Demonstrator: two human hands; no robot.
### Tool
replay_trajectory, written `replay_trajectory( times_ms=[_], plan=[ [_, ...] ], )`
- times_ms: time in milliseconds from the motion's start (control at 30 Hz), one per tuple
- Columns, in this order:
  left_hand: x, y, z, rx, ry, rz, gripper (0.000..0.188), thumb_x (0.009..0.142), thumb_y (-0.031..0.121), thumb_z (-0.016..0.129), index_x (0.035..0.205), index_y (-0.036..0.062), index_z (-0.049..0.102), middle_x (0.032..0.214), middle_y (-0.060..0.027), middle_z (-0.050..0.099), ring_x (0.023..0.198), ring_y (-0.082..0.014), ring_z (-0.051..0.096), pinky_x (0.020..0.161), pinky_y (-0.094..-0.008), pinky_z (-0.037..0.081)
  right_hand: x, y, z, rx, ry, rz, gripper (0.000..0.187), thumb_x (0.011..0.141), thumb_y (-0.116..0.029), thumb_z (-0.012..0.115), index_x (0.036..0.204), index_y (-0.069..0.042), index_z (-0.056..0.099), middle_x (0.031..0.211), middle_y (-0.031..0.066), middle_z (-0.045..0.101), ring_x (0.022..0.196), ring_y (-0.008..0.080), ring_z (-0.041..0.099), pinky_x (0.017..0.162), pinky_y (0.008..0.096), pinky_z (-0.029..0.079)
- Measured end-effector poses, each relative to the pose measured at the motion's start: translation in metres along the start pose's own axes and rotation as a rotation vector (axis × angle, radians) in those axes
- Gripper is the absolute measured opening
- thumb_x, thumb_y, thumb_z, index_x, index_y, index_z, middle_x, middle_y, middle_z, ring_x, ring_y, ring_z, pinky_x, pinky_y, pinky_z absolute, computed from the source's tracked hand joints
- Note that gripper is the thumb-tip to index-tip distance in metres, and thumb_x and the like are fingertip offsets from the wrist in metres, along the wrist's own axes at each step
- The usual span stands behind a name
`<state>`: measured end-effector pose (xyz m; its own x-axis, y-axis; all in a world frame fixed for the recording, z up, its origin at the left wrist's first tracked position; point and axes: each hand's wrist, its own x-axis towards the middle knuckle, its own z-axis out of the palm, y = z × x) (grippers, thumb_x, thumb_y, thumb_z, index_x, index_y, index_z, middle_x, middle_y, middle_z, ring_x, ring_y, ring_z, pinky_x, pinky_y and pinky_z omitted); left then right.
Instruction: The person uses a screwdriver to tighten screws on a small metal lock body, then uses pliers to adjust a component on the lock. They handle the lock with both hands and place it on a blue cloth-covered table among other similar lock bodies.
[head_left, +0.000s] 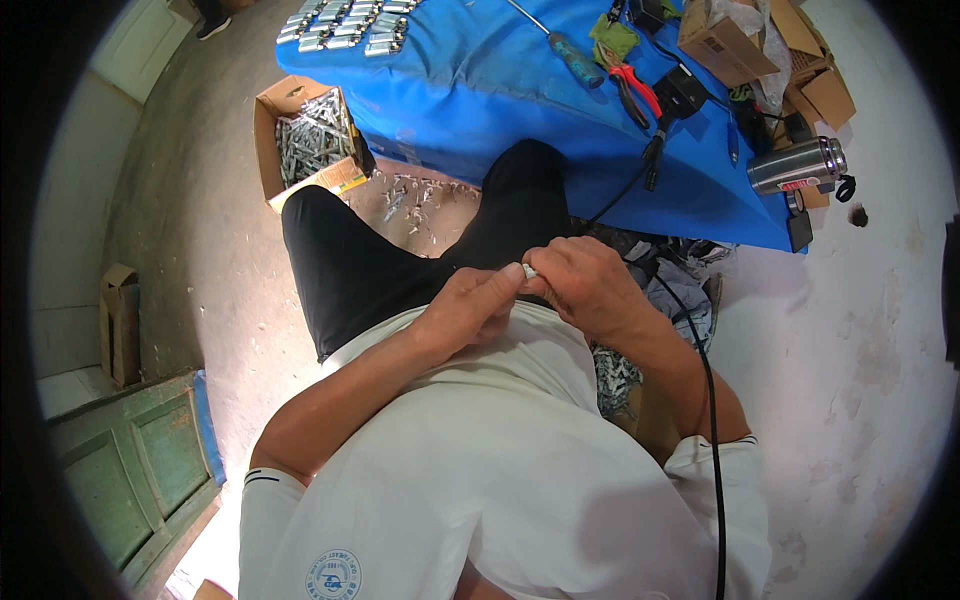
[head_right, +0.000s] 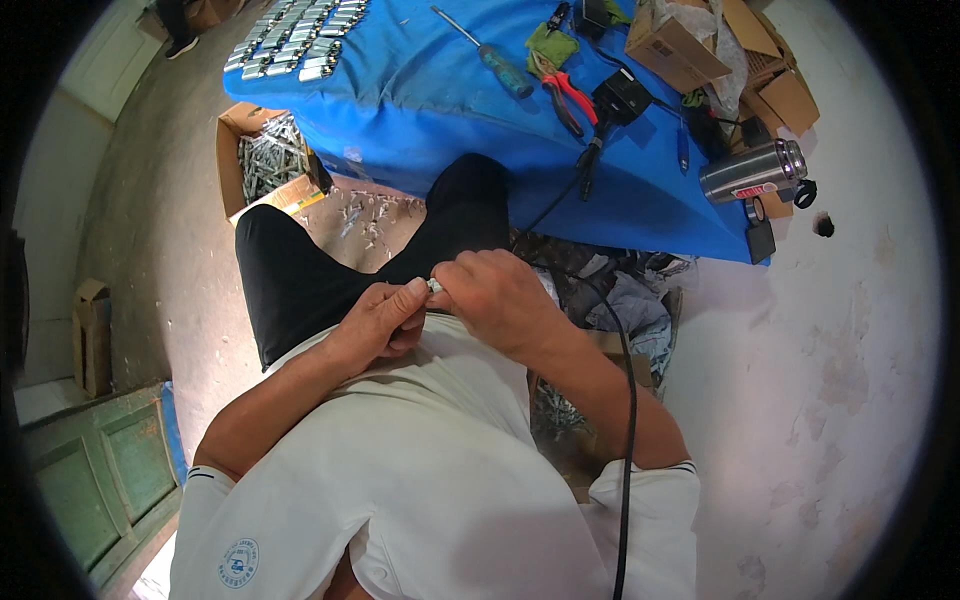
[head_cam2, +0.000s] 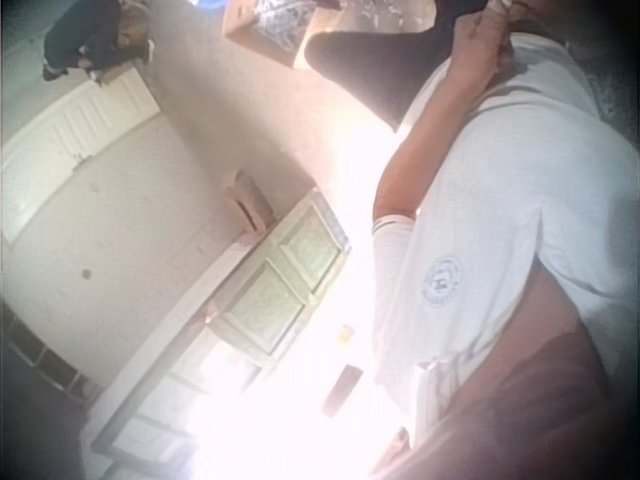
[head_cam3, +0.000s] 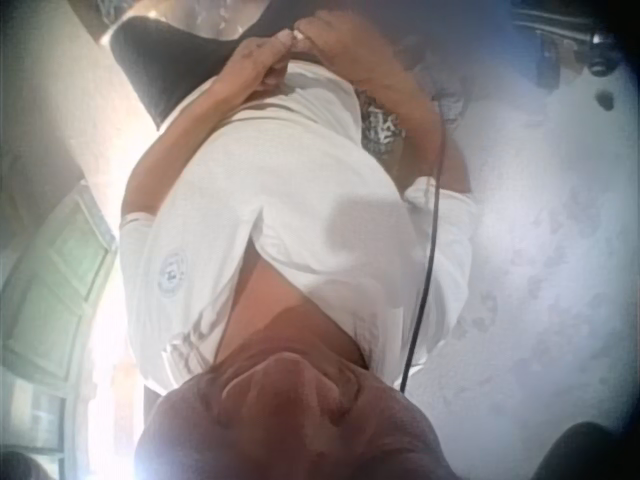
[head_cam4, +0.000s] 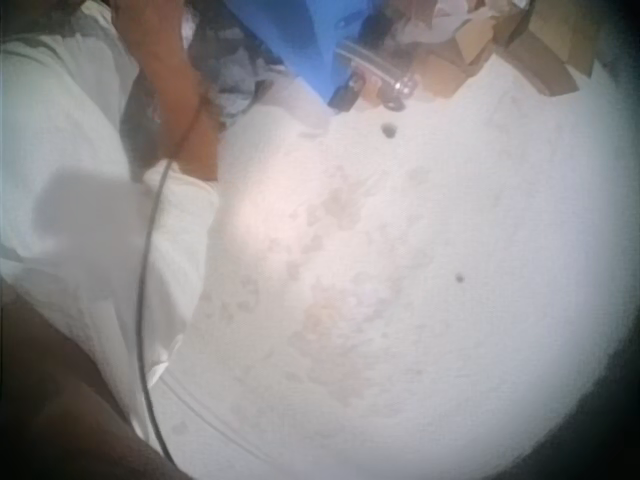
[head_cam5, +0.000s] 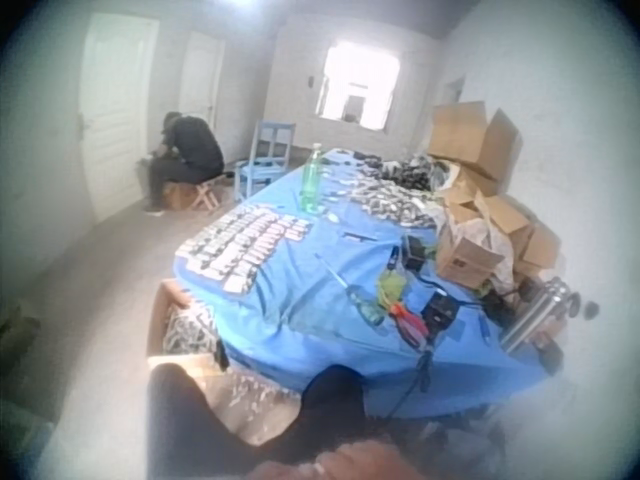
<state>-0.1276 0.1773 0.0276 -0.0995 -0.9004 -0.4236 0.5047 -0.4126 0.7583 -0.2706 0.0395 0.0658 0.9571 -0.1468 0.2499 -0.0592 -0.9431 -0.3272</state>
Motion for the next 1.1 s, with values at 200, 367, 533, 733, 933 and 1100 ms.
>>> replay_trajectory(
  times_ms=[200, 367, 533, 733, 933, 1100],
  plan=[
    [0.002, -0.001, -0.001, -0.040, -0.086, -0.005, 0.054, 0.097, 0.057, 0.044, 0.065, 0.0137, 0.037, 0.060, 0.0034, 0.032, 0.053, -0.0073, 0.026, 0.044, -0.0239, 0.018, -0.001, 0.006, 0.002, -0.007, 0.018, -0.041, 0.023, 0.082, -0.027, 0.067, 0.079, -0.008, 0.054, 0.069, 0.0064, 0.052, 0.066, 0.0254, 0.056, 0.060, 0.0374, 0.043],
    [0.004, -0.001, -0.009, -0.031, -0.116, -0.015, 0.056, 0.095, 0.060, 0.045, 0.064, 0.0147, 0.034, 0.060, 0.0030, 0.031, 0.052, -0.0079, 0.025, 0.044, -0.0242, 0.017, -0.005, 0.005, 0.009, 0.047, 0.068, 0.018, 0.023, 0.082, -0.027, 0.068, 0.080, -0.008, 0.054, 0.069, 0.0073, 0.053, 0.065, 0.0263, 0.056, 0.059, 0.0376, 0.043],
    [0.007, -0.001, -0.008, -0.102, -0.031, -0.024, 0.056, 0.095, 0.060, 0.042, 0.060, 0.0167, 0.035, 0.058, 0.0056, 0.027, 0.051, -0.0078, 0.022, 0.045, -0.0264, 0.016, -0.004, -0.006, 0.018, 0.023, 0.174, 0.126, 0.024, 0.081, -0.026, 0.068, 0.078, -0.008, 0.053, 0.068, 0.0073, 0.053, 0.064, 0.0269, 0.056, 0.058, 0.0380, 0.042],
    [0.007, -0.005, -0.016, -0.060, -0.088, -0.053, 0.055, 0.094, 0.062, 0.046, 0.066, 0.0157, 0.035, 0.058, 0.0040, 0.028, 0.051, -0.0076, 0.023, 0.044, -0.0239, 0.017, -0.003, -0.002, 0.020, 0.000, 0.128, 0.096, 0.024, 0.082, -0.026, 0.069, 0.075, -0.009, 0.052, 0.067, 0.0074, 0.052, 0.063, 0.0271, 0.055, 0.057, 0.0376, 0.042],
    [0.016, -0.001, -0.015, -0.116, -0.036, -0.067, 0.052, 0.096, 0.057, 0.046, 0.066, 0.0169, 0.034, 0.058, 0.0049, 0.028, 0.050, -0.0069, 0.022, 0.044, -0.0236, 0.016, -0.004, -0.003, 0.025, -0.017, 0.188, 0.176, 0.022, 0.082, -0.026, 0.069, 0.077, -0.009, 0.056, 0.067, 0.0069, 0.054, 0.061, 0.0267, 0.057, 0.056, 0.0371, 0.043],
    [0.022, 0.002, -0.015, -0.073, 0.019, -0.057, 0.049, 0.096, 0.055, 0.047, 0.066, 0.0177, 0.036, 0.059, 0.0060, 0.028, 0.050, -0.0063, 0.021, 0.044, -0.0238, 0.016, -0.006, -0.012, 0.039, -0.046, 0.276, 0.352, 0.019, 0.084, -0.026, 0.067, 0.083, -0.008, 0.059, 0.069, 0.0076, 0.057, 0.063, 0.0284, 0.058, 0.057, 0.0381, 0.044]
  ],
)
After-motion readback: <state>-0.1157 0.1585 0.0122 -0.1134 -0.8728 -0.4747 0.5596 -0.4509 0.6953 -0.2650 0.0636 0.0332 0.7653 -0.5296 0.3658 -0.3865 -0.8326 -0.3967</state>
